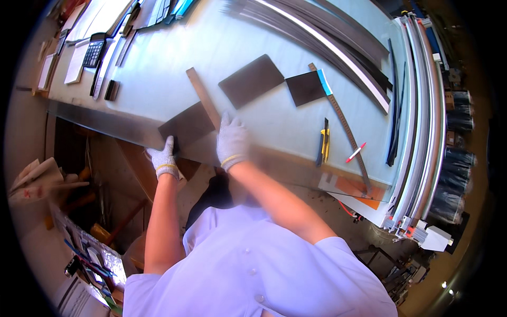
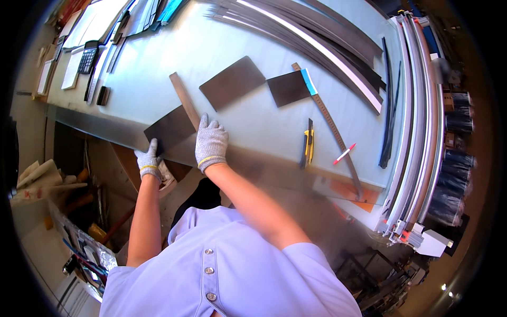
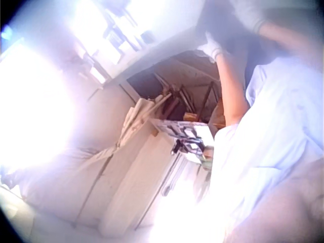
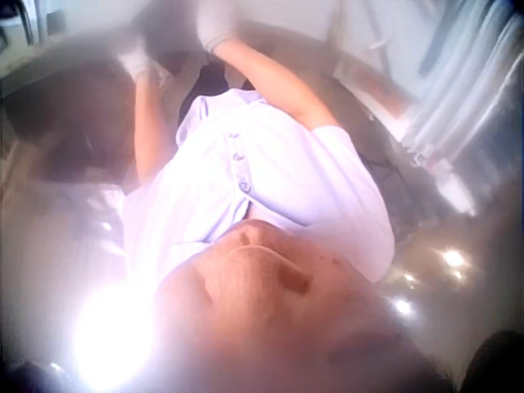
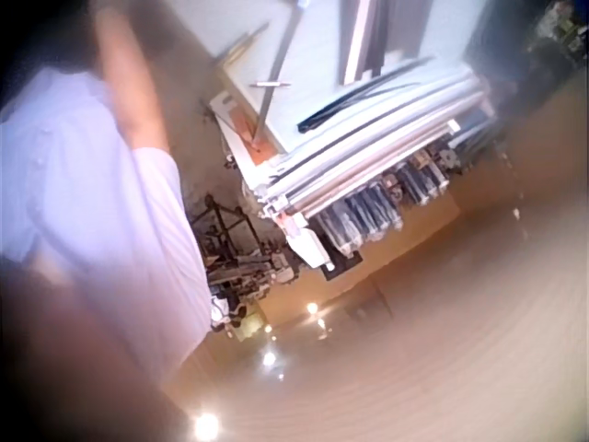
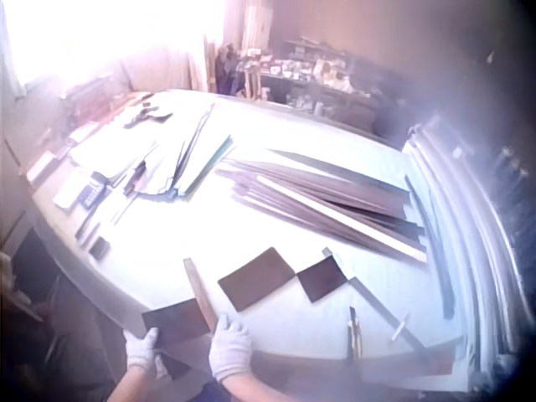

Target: The person measures metal strips using a ruler and a marking pen, then cuts the strips into smaller pieces using a utility knife on a workbench.

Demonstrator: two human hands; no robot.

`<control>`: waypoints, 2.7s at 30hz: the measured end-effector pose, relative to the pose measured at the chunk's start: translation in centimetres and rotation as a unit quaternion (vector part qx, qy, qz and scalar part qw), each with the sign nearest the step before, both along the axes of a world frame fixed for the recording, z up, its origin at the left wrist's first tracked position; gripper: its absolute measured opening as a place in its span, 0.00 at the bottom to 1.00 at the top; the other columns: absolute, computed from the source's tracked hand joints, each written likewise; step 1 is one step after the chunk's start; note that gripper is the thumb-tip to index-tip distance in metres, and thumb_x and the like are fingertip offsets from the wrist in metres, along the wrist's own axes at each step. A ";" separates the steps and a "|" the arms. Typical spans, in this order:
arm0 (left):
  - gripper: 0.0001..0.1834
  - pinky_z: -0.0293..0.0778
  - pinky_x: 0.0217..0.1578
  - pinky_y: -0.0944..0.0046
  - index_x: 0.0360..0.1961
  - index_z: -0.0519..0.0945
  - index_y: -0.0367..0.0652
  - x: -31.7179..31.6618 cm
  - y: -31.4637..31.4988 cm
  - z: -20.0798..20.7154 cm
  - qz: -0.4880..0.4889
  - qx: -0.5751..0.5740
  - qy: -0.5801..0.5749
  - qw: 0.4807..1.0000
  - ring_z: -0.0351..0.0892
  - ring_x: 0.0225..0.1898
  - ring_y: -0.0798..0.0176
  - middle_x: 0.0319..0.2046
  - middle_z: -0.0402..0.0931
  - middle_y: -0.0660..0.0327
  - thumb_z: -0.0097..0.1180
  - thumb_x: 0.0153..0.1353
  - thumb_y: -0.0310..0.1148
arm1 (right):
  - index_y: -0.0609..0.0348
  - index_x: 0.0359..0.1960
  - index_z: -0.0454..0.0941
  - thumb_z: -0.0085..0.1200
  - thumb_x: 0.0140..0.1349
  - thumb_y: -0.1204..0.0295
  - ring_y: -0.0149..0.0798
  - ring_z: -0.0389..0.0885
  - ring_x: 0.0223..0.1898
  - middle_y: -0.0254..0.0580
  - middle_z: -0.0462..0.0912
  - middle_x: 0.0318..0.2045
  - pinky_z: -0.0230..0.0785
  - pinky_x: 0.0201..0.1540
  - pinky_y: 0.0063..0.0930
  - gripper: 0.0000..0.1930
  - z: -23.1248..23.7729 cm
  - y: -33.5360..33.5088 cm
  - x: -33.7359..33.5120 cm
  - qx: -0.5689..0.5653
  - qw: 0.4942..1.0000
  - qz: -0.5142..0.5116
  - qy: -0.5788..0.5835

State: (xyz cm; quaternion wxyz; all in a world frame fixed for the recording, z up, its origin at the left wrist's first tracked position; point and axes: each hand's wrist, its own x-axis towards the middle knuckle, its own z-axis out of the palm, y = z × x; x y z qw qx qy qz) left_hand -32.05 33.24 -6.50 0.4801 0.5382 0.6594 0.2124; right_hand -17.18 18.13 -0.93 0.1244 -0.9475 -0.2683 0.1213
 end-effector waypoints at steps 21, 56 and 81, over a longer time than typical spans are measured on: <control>0.13 0.77 0.28 0.69 0.51 0.78 0.37 1.6 -3.5 7.0 -0.074 -0.185 -0.312 0.929 0.82 0.32 0.65 0.42 0.84 0.58 0.62 0.69 0.30 | 0.61 0.48 0.83 0.59 0.64 0.72 0.56 0.80 0.49 0.53 0.80 0.46 0.72 0.56 0.45 0.12 -4.0 -38.3 21.0 0.101 0.923 -0.338 -0.154; 0.50 0.44 0.78 0.49 0.75 0.60 0.38 16.1 -18.2 4.3 -0.729 0.312 0.114 0.599 0.48 0.79 0.46 0.78 0.51 0.49 0.67 0.57 0.50 | 0.54 0.61 0.75 0.57 0.63 0.75 0.59 0.77 0.54 0.55 0.78 0.53 0.69 0.57 0.51 0.23 -3.0 -45.6 17.7 -0.032 0.905 -0.341 -0.251; 0.41 0.47 0.75 0.42 0.75 0.63 0.51 22.9 -8.7 1.5 -0.504 0.437 0.284 0.689 0.52 0.77 0.43 0.76 0.59 0.55 0.56 0.66 0.57 | 0.54 0.60 0.74 0.58 0.61 0.78 0.54 0.86 0.42 0.55 0.84 0.41 0.77 0.47 0.42 0.23 -2.1 -57.1 10.3 0.104 0.889 -0.425 -0.133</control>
